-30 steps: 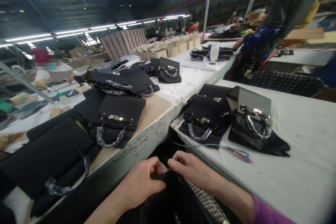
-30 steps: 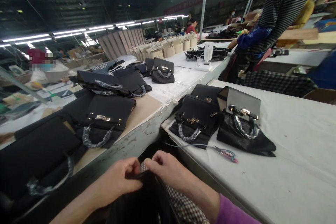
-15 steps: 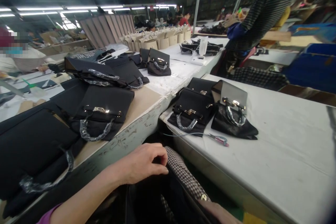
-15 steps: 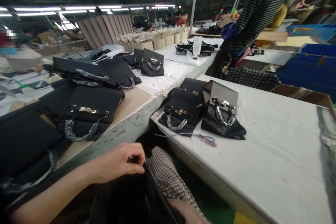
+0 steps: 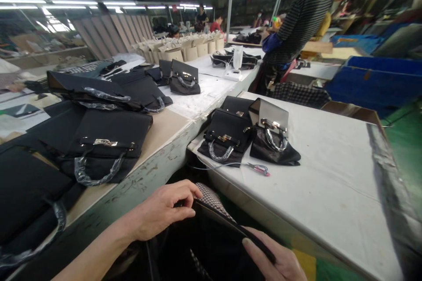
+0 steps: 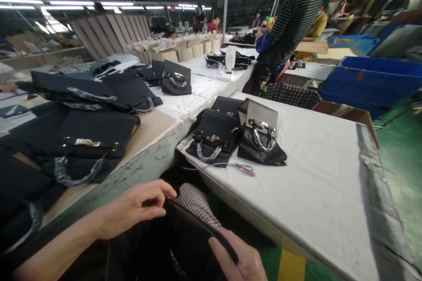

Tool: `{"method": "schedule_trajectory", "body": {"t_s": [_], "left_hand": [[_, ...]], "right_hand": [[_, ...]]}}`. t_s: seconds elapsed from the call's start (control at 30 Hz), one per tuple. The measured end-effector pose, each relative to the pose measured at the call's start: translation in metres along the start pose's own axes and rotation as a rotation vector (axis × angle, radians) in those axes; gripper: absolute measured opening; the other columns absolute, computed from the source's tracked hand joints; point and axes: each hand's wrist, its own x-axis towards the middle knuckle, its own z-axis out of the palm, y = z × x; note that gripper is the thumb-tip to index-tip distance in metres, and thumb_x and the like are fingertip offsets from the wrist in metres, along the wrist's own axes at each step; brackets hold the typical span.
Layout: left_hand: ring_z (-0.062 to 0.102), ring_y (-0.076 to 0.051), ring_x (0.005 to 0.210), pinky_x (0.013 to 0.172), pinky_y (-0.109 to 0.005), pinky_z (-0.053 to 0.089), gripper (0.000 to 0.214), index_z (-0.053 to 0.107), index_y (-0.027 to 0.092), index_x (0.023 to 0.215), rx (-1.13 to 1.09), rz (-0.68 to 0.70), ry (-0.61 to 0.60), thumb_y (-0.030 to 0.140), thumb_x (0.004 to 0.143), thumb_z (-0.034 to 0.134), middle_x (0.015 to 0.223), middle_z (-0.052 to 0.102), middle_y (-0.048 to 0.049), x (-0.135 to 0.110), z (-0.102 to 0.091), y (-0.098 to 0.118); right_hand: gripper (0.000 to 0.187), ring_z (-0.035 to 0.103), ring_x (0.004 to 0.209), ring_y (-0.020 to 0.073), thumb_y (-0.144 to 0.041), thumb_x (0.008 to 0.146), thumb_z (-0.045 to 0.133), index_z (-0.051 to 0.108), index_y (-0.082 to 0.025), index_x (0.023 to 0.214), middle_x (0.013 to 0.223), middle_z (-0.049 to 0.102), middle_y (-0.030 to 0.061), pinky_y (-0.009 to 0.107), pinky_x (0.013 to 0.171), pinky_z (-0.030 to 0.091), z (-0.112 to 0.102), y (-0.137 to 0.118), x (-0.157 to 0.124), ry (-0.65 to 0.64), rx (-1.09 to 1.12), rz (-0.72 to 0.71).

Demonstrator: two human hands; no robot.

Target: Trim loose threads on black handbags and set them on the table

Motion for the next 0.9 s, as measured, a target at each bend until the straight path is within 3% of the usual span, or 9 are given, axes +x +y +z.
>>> {"method": "schedule_trajectory", "body": {"t_s": [0.1, 0.3, 0.43, 0.63, 0.77, 0.9], "left_hand": [[0.06, -0.014, 0.105, 0.088, -0.023, 0.04, 0.022, 0.05, 0.02, 0.071, -0.014, -0.049, -0.013, 0.018, 0.089, 0.062, 0.119, 0.065, 0.0046, 0.001, -0.001, -0.001], [0.062, -0.018, 0.087, 0.078, -0.027, 0.043, 0.019, 0.053, 0.02, 0.071, 0.142, -0.16, 0.053, 0.026, 0.088, 0.059, 0.098, 0.07, -0.0006, 0.004, 0.003, 0.004], [0.061, -0.017, 0.081, 0.074, -0.027, 0.042, 0.019, 0.052, 0.02, 0.07, 0.191, -0.188, 0.072, 0.028, 0.087, 0.057, 0.092, 0.07, -0.0004, 0.006, 0.006, 0.004], [0.062, -0.018, 0.085, 0.076, -0.027, 0.041, 0.019, 0.052, 0.02, 0.07, 0.177, -0.199, 0.074, 0.026, 0.086, 0.059, 0.094, 0.071, 0.0012, 0.01, 0.008, 0.006], [0.063, -0.018, 0.085, 0.076, -0.028, 0.041, 0.019, 0.053, 0.02, 0.068, 0.153, -0.21, 0.079, 0.023, 0.085, 0.06, 0.093, 0.072, 0.0014, 0.012, 0.008, 0.009], [0.064, -0.018, 0.085, 0.077, -0.028, 0.041, 0.018, 0.055, 0.019, 0.066, 0.126, -0.219, 0.1, 0.022, 0.083, 0.062, 0.092, 0.073, 0.0016, 0.014, 0.008, 0.01]], "right_hand": [[0.033, 0.073, 0.099, 0.0188, -0.045, 0.093, 0.059, 0.072, -0.03, 0.119, 0.112, 0.077, -0.0013, 0.015, 0.085, 0.056, -0.003, 0.003, 0.003, -0.036, -0.024, -0.019], [0.035, 0.07, 0.107, 0.0187, -0.042, 0.097, 0.056, 0.067, -0.029, 0.126, 0.121, 0.073, 0.0003, 0.017, 0.093, 0.053, -0.006, 0.005, 0.004, -0.063, -0.024, -0.025], [0.034, 0.072, 0.099, 0.018, -0.043, 0.097, 0.054, 0.069, -0.028, 0.124, 0.114, 0.075, 0.0002, 0.016, 0.088, 0.055, -0.004, 0.001, 0.004, -0.064, -0.019, -0.013], [0.033, 0.073, 0.078, 0.0183, -0.047, 0.095, 0.055, 0.076, -0.025, 0.108, 0.09, 0.078, 0.0004, 0.017, 0.074, 0.058, -0.002, -0.006, 0.005, 0.048, -0.081, -0.032], [0.036, 0.074, 0.083, 0.0228, -0.05, 0.093, 0.055, 0.078, -0.025, 0.103, 0.094, 0.079, 0.0037, 0.021, 0.075, 0.059, -0.003, -0.004, 0.004, 0.081, -0.103, -0.03], [0.035, 0.073, 0.083, 0.0247, -0.053, 0.087, 0.062, 0.079, -0.024, 0.1, 0.092, 0.079, 0.004, 0.022, 0.07, 0.059, -0.002, -0.001, 0.003, 0.046, -0.01, 0.077]]}}
